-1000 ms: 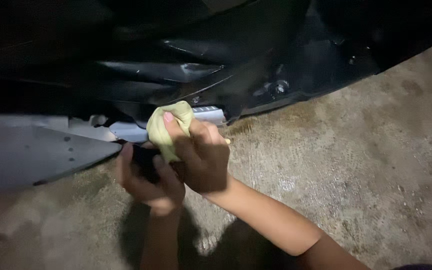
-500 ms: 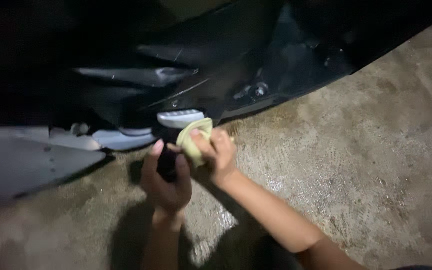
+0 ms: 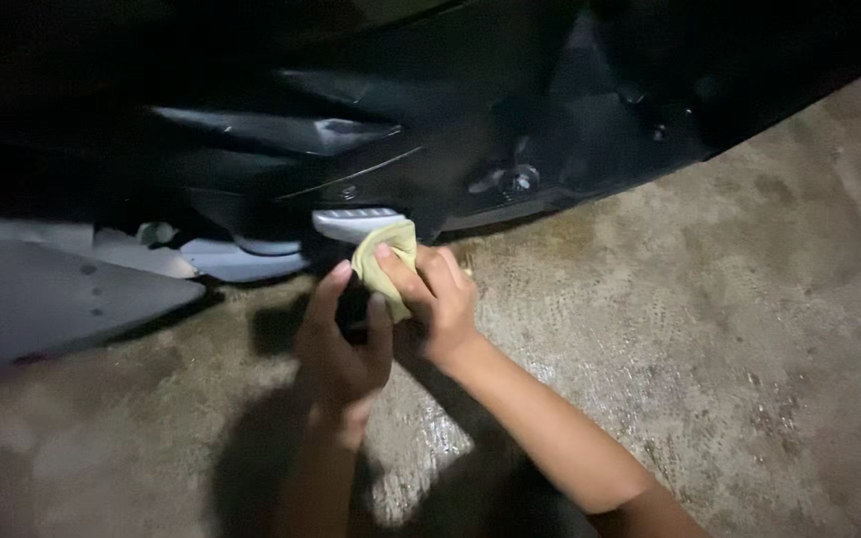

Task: The person cleans a scooter by spraying a liquid from a small bottle onto a yellow cloth and wiping various parts of the scooter, including the front panel, seat, and rear side panels. The person moves around the scooter to reach different areas while maintaining a consistent spray-and-wipe routine.

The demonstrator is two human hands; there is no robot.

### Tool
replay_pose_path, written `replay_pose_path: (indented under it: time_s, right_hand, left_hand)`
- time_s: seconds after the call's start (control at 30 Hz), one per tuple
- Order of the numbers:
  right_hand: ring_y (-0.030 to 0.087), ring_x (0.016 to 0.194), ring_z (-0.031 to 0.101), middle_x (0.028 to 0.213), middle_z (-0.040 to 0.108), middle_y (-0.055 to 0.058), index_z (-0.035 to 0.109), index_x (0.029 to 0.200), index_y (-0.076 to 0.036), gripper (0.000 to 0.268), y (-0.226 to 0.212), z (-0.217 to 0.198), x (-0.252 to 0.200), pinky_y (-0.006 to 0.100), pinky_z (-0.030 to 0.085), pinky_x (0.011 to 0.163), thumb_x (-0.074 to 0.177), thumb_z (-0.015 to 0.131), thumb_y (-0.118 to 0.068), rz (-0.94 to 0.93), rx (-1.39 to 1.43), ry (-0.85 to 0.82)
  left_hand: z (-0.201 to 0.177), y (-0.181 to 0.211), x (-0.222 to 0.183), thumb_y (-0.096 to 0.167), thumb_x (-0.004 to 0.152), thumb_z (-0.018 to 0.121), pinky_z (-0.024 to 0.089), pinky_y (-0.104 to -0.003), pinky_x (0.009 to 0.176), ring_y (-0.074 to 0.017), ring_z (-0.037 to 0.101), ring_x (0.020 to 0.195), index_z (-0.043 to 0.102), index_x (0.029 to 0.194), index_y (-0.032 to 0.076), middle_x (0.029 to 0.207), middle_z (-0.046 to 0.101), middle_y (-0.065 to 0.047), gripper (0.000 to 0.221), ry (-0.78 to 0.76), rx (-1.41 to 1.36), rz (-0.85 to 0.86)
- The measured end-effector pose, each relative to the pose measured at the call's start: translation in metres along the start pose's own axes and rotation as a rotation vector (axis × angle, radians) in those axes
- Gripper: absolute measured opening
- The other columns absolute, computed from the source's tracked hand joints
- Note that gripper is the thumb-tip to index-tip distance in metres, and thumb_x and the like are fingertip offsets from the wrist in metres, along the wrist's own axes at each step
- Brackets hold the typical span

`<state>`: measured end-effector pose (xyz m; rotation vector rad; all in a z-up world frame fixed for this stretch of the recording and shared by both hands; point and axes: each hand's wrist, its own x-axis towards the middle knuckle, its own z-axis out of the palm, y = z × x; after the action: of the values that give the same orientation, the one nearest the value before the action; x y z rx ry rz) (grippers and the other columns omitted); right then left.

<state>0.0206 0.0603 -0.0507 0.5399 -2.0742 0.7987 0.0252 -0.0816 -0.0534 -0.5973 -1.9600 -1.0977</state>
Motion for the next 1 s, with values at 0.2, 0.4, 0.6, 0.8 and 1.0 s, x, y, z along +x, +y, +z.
replay_pose_path:
  time_s: [0.2, 0.4, 0.6, 0.8, 1.0]
  right_hand:
    - [0.027, 0.094, 0.061, 0.111, 0.059, 0.013, 0.062, 0.125, -0.006, 0.031, 0.048, 0.003, -0.023, 0.036, 0.054, 0.08, 0.095, 0.064, -0.012, 0.192, 0.103, 0.236]
    - [0.015, 0.085, 0.063, 0.098, 0.067, 0.005, 0.064, 0.115, 0.0, 0.019, 0.042, -0.004, 0.014, 0.031, 0.052, 0.073, 0.104, 0.059, -0.014, 0.718, 0.354, 0.319]
    - [0.024, 0.085, 0.061, 0.098, 0.058, 0.01, 0.064, 0.119, -0.002, 0.019, 0.023, -0.015, 0.003, 0.034, 0.05, 0.076, 0.101, 0.063, -0.008, 0.432, 0.159, 0.174]
    - [0.03, 0.082, 0.06, 0.094, 0.055, 0.012, 0.065, 0.126, -0.009, 0.052, 0.101, -0.085, 0.044, 0.041, 0.051, 0.066, 0.08, 0.077, -0.03, -0.116, -0.063, -0.161]
    - [0.028, 0.086, 0.063, 0.096, 0.054, 0.009, 0.063, 0.133, -0.011, 0.047, 0.139, -0.152, 0.092, 0.039, 0.053, 0.064, 0.089, 0.07, -0.028, -0.376, 0.043, -0.587]
  left_hand:
    - [0.014, 0.021, 0.003, 0.022, 0.11, 0.061, 0.063, -0.04, 0.085, -0.0326, 0.075, 0.101, 0.05, 0.138, 0.003, 0.116, 0.07, -0.021, 0.036, -0.106, -0.073, -0.044]
    - [0.009, 0.026, 0.008, 0.014, 0.104, 0.065, 0.062, -0.034, 0.075, -0.0232, 0.076, 0.086, 0.053, 0.137, 0.004, 0.1, 0.072, -0.014, 0.037, -0.143, -0.181, -0.172]
    - [0.02, 0.024, 0.004, 0.012, 0.105, 0.065, 0.061, -0.035, 0.082, -0.0247, 0.074, 0.094, 0.047, 0.14, 0.002, 0.107, 0.069, -0.016, 0.04, -0.085, -0.158, -0.08]
    - [0.033, 0.052, 0.019, 0.012, 0.102, 0.065, 0.059, -0.04, 0.085, -0.0306, 0.072, 0.09, 0.047, 0.139, 0.003, 0.102, 0.069, -0.016, 0.042, -0.122, -0.118, -0.064]
    - [0.078, 0.088, 0.065, 0.015, 0.103, 0.063, 0.059, -0.042, 0.088, -0.0304, 0.072, 0.093, 0.04, 0.14, 0.003, 0.105, 0.069, -0.018, 0.045, -0.108, -0.102, 0.058]
